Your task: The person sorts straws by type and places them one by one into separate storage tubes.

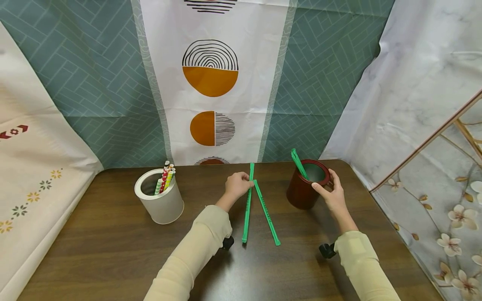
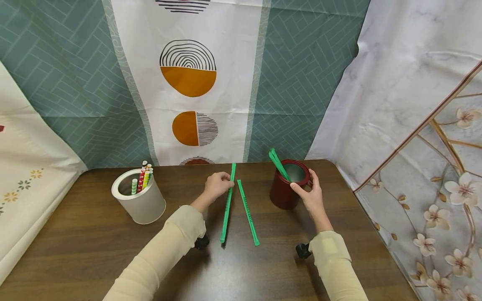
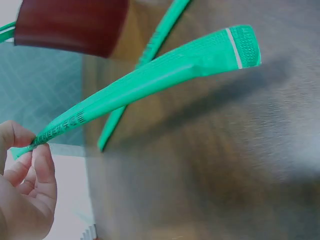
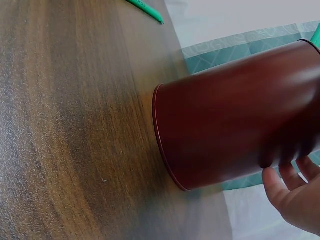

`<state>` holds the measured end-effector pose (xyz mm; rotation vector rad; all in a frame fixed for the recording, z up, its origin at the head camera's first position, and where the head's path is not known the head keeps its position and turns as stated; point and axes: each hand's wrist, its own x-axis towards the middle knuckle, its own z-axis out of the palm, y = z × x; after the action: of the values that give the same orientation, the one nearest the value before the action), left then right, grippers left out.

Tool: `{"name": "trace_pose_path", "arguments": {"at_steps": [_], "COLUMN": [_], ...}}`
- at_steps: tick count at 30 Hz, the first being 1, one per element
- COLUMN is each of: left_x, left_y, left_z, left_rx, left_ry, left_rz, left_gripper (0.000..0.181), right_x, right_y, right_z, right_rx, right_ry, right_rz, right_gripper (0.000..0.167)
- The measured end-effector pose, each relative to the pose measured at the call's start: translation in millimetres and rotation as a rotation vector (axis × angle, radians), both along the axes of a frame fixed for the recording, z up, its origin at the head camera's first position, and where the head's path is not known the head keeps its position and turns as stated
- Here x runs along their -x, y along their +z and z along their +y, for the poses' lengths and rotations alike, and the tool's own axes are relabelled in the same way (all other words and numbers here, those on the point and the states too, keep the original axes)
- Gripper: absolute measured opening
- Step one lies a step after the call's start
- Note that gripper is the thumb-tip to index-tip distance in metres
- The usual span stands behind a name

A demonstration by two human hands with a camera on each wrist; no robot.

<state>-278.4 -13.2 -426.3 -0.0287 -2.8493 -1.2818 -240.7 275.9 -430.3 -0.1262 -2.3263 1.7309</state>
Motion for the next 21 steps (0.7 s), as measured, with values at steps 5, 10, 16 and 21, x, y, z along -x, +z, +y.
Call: {"name": "trace_pose_path", "arguments": {"at_steps": [5, 10, 16, 21], "left_x": [5.8, 9.3, 12.1, 12.0], "left_y": [17.8, 30.8, 45.2, 59.2], "left_z": [-1.2, -1.8, -0.4, 1.6], "left_rx": [-0.060, -0.137, -0.375, -0.577], "left_ry": [0.000, 0.006, 0.012, -0.006], "left_rz": [-0.008, 0.004, -0.013, -0.050], "left_gripper": [0.016, 0.011, 0.011, 0.013], "right_x": [0.1, 0.7, 0.6, -0.2], "right_y": [0.1, 0.1, 0.5, 0.1], "right_z": [0.3, 0.8, 0.1, -0.6], "right_rx": [-0.004, -0.011, -0.010, 0.000], "right_ry": [0.001, 0.001, -0.004, -0.003], "right_rz": [-0.005, -0.009, -0.005, -0.007], "right_gripper": [0.072, 0.072, 0.071, 0.072]}}
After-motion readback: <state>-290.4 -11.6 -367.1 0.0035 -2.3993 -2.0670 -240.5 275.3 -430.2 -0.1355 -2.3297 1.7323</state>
